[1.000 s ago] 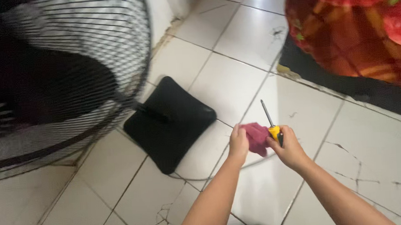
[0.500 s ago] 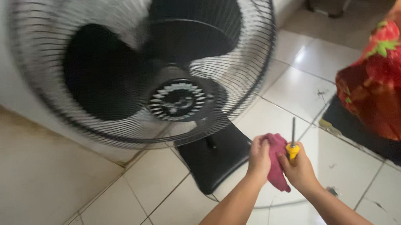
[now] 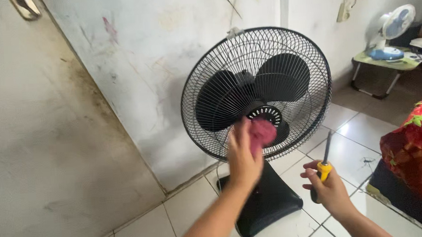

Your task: The person wipes the front grill and blades of a standing electric fan with a pink cloth, then uses a screwdriver to loosen a screw on the fan's front grill. The person continues wiping the fan blades and grill with the cloth.

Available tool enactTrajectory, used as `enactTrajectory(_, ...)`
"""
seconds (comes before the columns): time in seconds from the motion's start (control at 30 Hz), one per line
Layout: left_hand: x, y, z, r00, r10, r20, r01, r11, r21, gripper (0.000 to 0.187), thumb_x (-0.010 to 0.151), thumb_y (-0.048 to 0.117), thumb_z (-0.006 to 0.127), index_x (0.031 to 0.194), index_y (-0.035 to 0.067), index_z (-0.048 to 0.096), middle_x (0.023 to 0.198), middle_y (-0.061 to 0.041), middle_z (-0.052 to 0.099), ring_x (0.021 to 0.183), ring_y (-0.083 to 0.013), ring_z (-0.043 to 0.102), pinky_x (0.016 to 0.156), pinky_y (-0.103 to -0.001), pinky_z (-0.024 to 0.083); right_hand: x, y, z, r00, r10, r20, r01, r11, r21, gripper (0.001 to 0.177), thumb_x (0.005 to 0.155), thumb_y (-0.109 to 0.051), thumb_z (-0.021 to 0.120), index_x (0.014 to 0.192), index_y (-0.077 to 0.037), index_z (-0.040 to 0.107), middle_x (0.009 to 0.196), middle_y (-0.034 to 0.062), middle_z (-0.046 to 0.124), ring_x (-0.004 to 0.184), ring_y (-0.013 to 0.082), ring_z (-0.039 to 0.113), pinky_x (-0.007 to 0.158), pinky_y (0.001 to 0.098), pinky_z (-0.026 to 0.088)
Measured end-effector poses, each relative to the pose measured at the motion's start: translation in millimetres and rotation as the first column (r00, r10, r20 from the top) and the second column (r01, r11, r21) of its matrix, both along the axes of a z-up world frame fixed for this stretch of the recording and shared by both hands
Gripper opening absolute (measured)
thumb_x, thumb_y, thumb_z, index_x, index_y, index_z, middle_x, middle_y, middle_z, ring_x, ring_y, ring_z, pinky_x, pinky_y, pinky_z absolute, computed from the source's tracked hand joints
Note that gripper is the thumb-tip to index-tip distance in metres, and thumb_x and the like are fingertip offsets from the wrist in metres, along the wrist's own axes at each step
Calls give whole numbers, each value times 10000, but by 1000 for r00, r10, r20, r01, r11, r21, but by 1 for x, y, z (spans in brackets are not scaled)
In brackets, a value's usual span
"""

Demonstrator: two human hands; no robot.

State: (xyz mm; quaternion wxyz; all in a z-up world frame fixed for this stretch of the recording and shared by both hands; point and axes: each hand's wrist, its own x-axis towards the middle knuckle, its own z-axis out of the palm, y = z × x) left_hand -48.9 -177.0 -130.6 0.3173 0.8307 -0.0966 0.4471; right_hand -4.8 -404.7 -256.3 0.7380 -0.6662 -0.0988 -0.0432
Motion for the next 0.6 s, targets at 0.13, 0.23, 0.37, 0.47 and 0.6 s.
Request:
enactTrajectory(0.13, 27, 31, 94, 891, 289, 351, -337, 938, 82, 844, 837, 108, 730, 1578, 151, 329, 1592, -274, 272, 1450, -509, 310, 1181, -670, 242, -13, -13, 13, 998, -11, -54, 11, 1000, 1, 370, 977, -223, 571, 1269, -6, 502, 1152, 160, 646, 1012, 255, 687, 829, 429, 610)
enactTrajectory(0.23, 49, 30, 110, 887, 371, 274, -445, 846, 293, 789, 847, 79, 666, 1560, 249, 373, 1657, -219, 208, 1511, -520, 217, 1194, -737, 136, -16, -22, 23, 997, -32, -68, 32, 999, 0, 376, 976, -241, 577, 1253, 4, 511, 1130, 165, 648, 1004, 256, 687, 831, 433, 615)
enactTrajectory(0.37, 54, -1, 23, 942, 261, 211, -333, 639, 693, 725, 888, 80, 554, 1575, 281, 438, 1648, -143, 255, 1479, -490, 229, 1150, -727, 199, -18, -36, 35, 992, -85, -90, 84, 996, -16, 378, 970, -254, 591, 1239, 5, 526, 1088, 176, 660, 979, 273, 696, 826, 441, 617)
enactTrajectory(0.47, 47, -6, -45, 997, 68, -39, -11, 612, 791, 566, 989, 169, 570, 1535, 246, 442, 1575, -90, 374, 1374, -430, 416, 1123, -660, 356, -19, -45, 36, 989, -107, -105, 102, 993, -52, 375, 971, -256, 593, 1231, 6, 525, 1069, 171, 659, 978, 269, 695, 839, 439, 615)
enactTrajectory(0.6, 62, 6, -30, 984, 177, 26, -125, 571, 811, 684, 818, 103, 639, 1486, 169, 505, 1475, -185, 452, 1077, -380, 520, 860, -527, 475, -19, -52, 40, 982, -118, -149, 108, 992, -70, 362, 982, -242, 589, 1237, 5, 515, 1056, 173, 647, 974, 270, 686, 861, 444, 607)
